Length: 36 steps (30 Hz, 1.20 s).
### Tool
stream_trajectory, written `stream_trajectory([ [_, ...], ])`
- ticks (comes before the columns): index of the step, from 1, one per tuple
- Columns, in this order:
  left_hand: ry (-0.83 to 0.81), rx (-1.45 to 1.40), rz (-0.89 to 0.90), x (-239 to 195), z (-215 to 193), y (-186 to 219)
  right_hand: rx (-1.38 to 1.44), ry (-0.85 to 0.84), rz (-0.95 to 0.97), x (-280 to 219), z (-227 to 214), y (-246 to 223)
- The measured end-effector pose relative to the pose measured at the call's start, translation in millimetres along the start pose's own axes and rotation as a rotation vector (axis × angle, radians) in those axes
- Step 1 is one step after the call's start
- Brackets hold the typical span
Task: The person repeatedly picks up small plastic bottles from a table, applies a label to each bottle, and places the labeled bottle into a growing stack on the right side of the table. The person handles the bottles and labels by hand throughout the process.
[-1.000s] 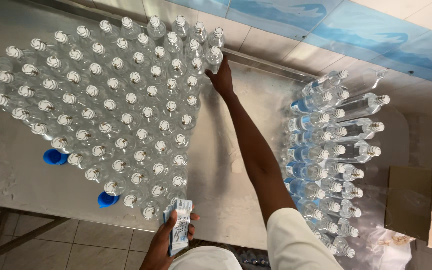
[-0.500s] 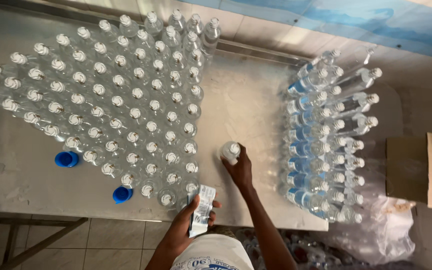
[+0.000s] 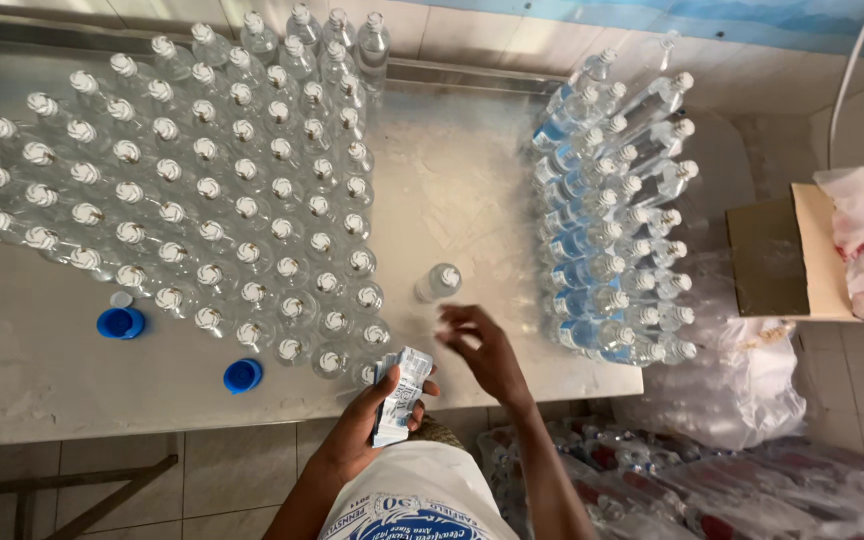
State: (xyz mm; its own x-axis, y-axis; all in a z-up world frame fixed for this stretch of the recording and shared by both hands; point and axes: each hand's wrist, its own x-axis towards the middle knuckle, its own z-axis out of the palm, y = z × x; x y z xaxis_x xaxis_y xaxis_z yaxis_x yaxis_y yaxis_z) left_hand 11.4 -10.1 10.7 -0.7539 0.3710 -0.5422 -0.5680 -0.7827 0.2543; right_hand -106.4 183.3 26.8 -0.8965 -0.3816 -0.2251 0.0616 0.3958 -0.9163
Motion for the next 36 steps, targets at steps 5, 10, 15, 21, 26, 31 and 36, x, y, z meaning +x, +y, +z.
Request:
stream_trajectory([
  [5,-0.003,0.035,-0.048,-4,1,-7,0.211,-0.133,0.171,-26,8,-16],
  [10,-0.006,0.061,-0.062,-6,0,-11,0.228,-0.104,0.154,-31,7,-12],
  [15,0.009,0.003,-0.073,-9,6,-9,0.098,0.003,0.128,-26,2,-17],
  [21,0.013,-0.016,0.001,-1,4,-11,0.053,-0.047,0.017,-12,-13,-16],
  [26,0.083,-0.002,0.092,18,-2,-15,0.074,-0.069,-0.194,25,-31,-9],
  [31,0.113,0.013,0.157,34,-6,-20,0.061,0.081,-0.193,85,-37,48],
  [36,0.158,-0.005,0.160,38,-2,-20,-0.016,0.057,-0.134,95,-41,61],
])
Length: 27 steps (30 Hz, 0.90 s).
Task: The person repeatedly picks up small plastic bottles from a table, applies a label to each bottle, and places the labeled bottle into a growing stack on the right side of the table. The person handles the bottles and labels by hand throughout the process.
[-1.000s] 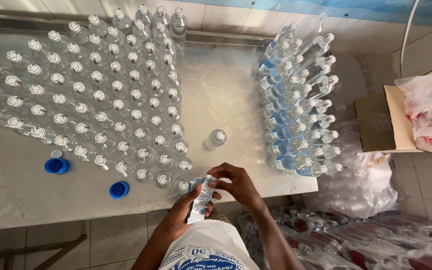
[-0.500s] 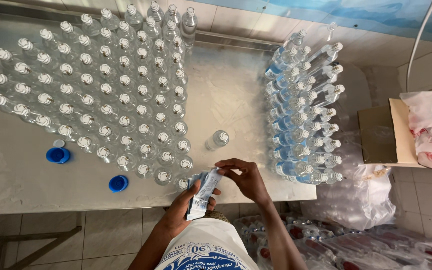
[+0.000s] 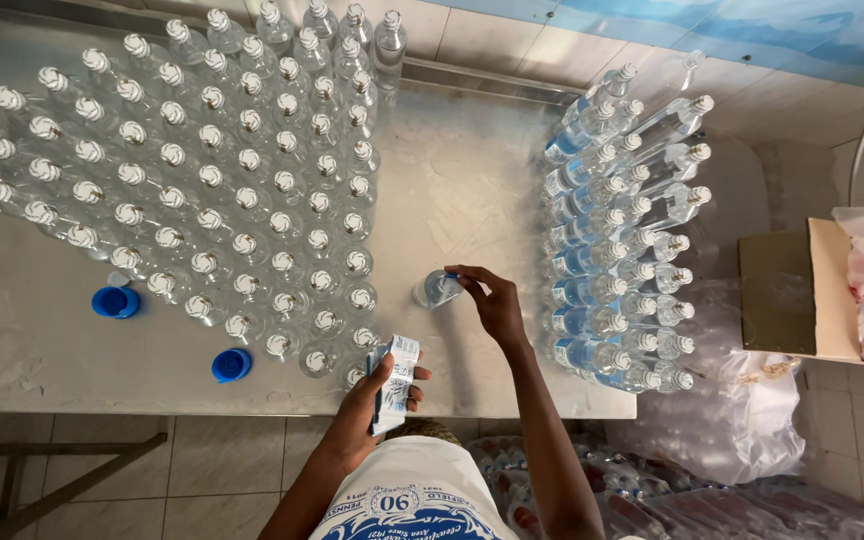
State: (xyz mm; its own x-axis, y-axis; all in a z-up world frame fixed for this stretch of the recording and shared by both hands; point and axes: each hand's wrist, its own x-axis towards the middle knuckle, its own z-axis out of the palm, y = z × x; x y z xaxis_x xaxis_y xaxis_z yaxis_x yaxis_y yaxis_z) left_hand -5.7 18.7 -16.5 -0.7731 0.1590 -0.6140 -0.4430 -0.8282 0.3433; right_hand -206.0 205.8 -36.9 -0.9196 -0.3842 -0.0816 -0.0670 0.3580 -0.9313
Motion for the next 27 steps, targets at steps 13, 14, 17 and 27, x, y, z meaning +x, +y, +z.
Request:
stream_trajectory([
  [13,0.111,-0.011,0.002,4,-2,0,-0.134,-0.105,0.045,-16,14,38],
  [14,0.108,-0.004,0.005,3,-1,1,-0.121,-0.081,0.034,-14,19,35],
  [17,0.121,-0.005,0.008,-1,0,2,-0.077,-0.062,0.004,-10,32,46],
  [27,0.121,-0.051,0.043,-15,-14,-1,-0.040,-0.035,0.249,1,66,117],
])
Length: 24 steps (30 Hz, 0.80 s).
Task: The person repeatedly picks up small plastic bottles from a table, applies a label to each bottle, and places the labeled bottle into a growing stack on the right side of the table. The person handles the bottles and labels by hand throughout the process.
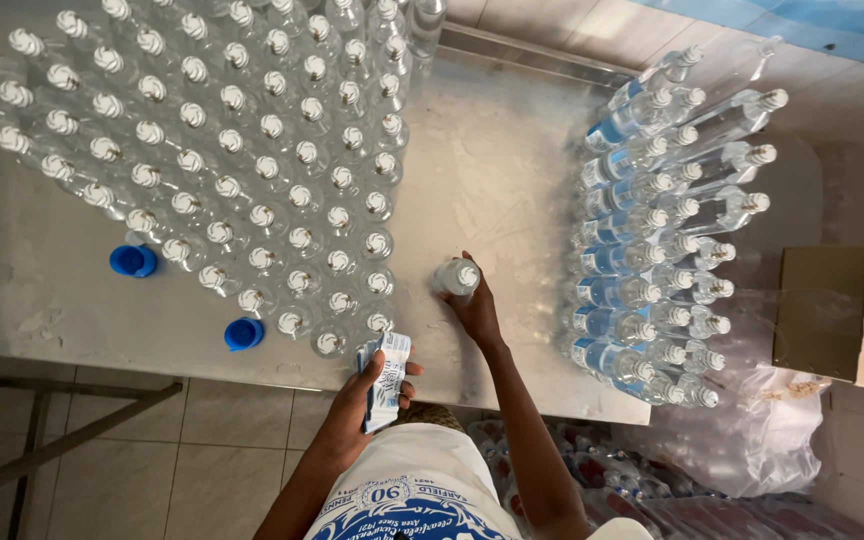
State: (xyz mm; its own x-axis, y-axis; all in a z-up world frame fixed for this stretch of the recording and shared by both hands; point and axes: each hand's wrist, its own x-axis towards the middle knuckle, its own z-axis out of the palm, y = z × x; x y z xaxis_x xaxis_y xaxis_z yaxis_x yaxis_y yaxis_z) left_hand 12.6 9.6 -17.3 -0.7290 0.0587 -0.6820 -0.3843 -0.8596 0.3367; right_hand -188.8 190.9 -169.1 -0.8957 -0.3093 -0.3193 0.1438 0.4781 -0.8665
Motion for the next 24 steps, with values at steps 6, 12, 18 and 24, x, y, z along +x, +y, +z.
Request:
stream_trajectory([
  [6,0.052,-0.014,-0.009,-6,-3,-1,0.007,0.000,-0.020,8,8,21],
  [12,0.036,-0.031,0.010,-6,-4,-4,0.032,0.042,-0.152,5,4,21],
  [18,0.005,-0.047,0.017,1,-1,-7,-0.032,0.010,-0.350,2,5,26],
  [24,0.043,-0.034,-0.003,0,3,-7,-0.057,0.039,-0.243,9,19,40],
])
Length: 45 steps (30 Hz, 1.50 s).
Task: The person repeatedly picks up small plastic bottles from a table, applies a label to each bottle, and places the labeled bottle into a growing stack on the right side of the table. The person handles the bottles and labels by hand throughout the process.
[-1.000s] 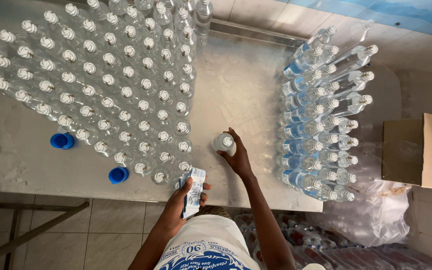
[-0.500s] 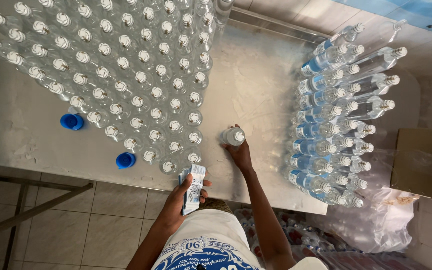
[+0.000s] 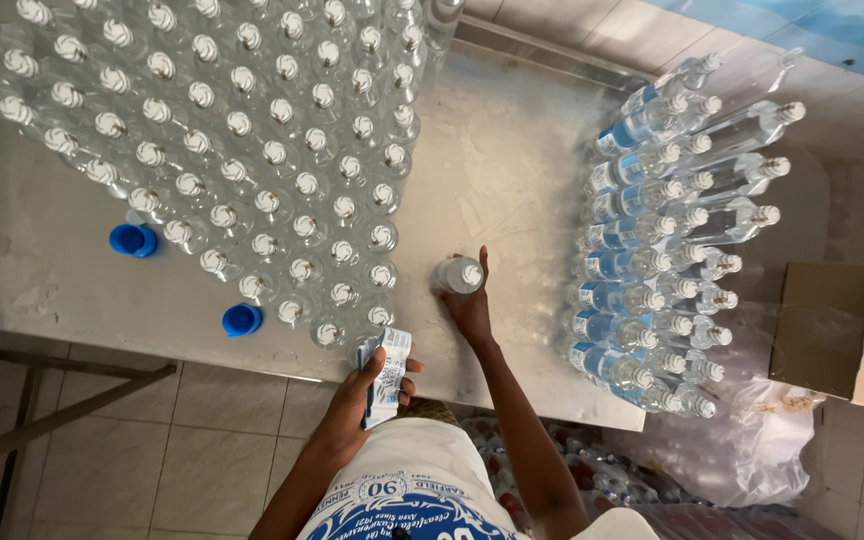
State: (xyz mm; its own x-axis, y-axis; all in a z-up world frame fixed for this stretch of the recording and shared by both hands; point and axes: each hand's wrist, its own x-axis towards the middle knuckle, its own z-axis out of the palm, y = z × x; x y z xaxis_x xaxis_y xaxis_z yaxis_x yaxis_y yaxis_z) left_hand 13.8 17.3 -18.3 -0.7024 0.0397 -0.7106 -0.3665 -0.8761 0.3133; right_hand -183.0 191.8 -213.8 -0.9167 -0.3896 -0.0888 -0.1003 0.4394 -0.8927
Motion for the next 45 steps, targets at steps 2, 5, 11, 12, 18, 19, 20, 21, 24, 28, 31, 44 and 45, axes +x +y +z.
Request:
stream_trajectory([
  [2,0.002,-0.003,0.007,-4,-3,-2,0.080,0.018,0.042,-5,0,-14],
  [5,-0.001,0.004,0.023,-4,-4,3,0.160,0.048,0.074,-3,-1,-23],
  [11,0.008,0.003,0.016,-6,-6,3,0.152,0.062,0.142,-3,3,-14],
  [12,0.008,-0.006,0.009,-6,-5,3,0.158,0.063,0.146,-2,4,-11],
  [18,-0.007,0.032,0.039,-1,-7,2,-0.152,0.159,-0.391,-13,-22,-41],
  [19,-0.014,0.035,0.036,0,-7,3,-0.157,0.165,-0.391,-9,-29,-46],
  [20,-0.006,0.038,0.037,1,-6,4,-0.276,0.086,-0.422,-6,-35,-51],
  [21,0.003,0.042,0.039,2,-6,5,-0.394,0.006,-0.450,-3,-41,-56],
  [24,0.008,0.025,0.034,9,-3,3,-0.289,-0.053,-0.220,4,-56,-71],
  [28,0.027,0.036,0.032,13,12,11,-0.296,-0.020,-0.321,62,-89,-60],
  [31,0.036,0.071,0.048,18,18,12,-0.401,0.068,-0.289,130,-131,-69],
  [44,0.148,0.033,0.040,45,34,9,-0.912,0.221,-0.106,386,-314,-21],
  [45,0.150,0.030,0.040,46,35,10,-0.981,0.190,-0.041,391,-319,-16],
])
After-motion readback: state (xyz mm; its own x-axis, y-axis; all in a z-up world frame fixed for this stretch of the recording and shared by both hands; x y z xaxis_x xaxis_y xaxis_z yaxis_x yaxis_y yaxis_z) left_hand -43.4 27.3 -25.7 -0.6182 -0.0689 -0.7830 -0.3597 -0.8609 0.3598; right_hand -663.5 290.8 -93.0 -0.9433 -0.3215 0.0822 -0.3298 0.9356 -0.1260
